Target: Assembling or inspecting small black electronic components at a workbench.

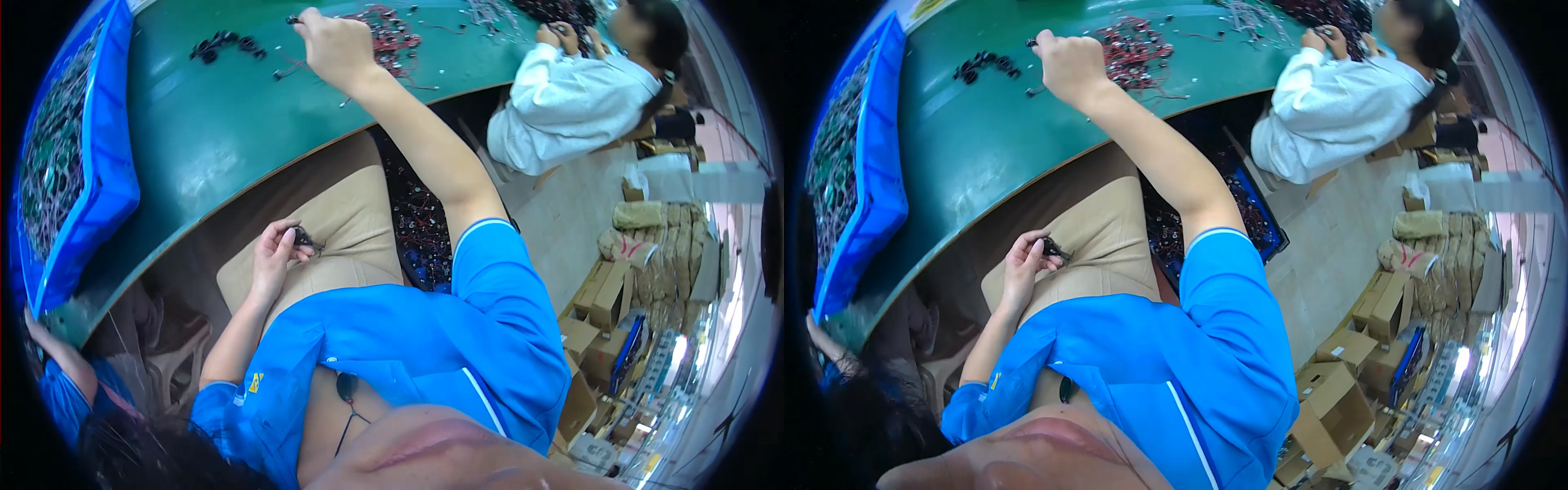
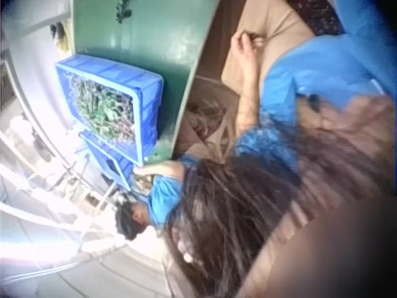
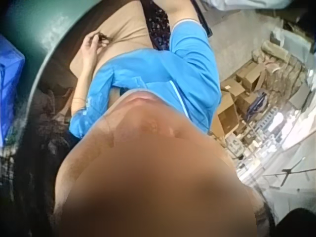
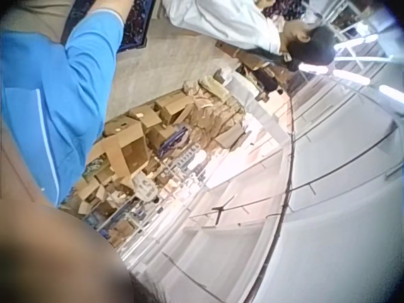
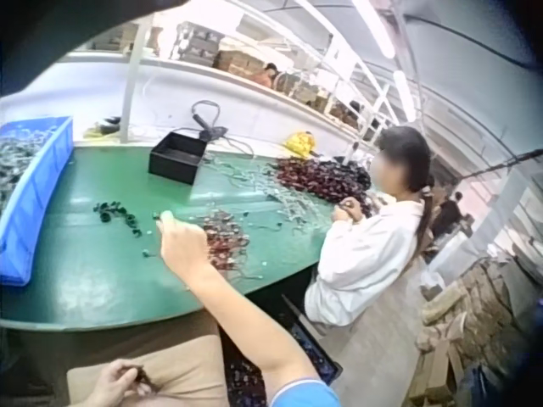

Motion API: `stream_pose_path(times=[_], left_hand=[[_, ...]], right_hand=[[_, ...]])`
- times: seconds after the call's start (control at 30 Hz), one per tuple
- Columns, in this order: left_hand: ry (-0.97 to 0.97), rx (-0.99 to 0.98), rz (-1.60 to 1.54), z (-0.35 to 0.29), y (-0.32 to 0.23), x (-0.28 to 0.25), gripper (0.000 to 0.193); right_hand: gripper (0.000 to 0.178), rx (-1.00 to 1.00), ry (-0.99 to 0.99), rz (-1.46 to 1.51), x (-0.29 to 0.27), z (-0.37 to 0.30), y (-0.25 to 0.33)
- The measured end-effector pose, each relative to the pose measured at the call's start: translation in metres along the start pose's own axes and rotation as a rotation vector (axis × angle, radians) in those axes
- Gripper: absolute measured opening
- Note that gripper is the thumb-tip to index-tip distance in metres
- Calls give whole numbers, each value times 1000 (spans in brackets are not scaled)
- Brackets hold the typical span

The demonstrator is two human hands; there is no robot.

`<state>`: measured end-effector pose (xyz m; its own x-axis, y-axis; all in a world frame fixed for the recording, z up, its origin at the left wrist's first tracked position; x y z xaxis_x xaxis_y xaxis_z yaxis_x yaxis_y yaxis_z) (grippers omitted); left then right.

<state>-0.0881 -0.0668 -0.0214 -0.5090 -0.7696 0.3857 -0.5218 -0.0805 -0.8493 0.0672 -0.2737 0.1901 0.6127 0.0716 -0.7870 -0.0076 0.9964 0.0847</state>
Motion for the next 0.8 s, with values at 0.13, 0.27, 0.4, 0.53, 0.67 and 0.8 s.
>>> stream_pose_path(times=[0.13, 0.27, 0.4, 0.53, 0.67, 0.8], left_hand=[[-28, 27, -68, 2, 5, -9, 23], [-141, 103, -81, 5, -3, -20, 23], [-148, 191, -71, 1, -15, -26, 23], [-169, 168, -28, 0, -12, -29, 25], [-126, 171, 7, -1, -4, -27, 27], [-109, 188, 36, -1, 0, -21, 27]], right_hand=[[9, -147, -71, 66, -49, -63, 70], [10, -190, 78, 399, -30, -127, 101], [9, 115, 417, 690, 3, -191, 101], [9, 419, 611, 929, 27, -240, 102], [9, 456, 622, 945, 29, -257, 104], [9, 451, 595, 883, 31, -261, 98]])
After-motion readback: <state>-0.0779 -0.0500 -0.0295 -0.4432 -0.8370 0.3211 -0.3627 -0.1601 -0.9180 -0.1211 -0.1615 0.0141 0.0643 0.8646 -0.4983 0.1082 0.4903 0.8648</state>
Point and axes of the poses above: each hand's wrist, its own z-axis towards the middle knuckle, its own x-axis out of the palm, y = z × x, the point moved 10 cm from there along z, towards the middle knuckle, and after that the axes turned 2 degrees about y, right-handed, at the moved point
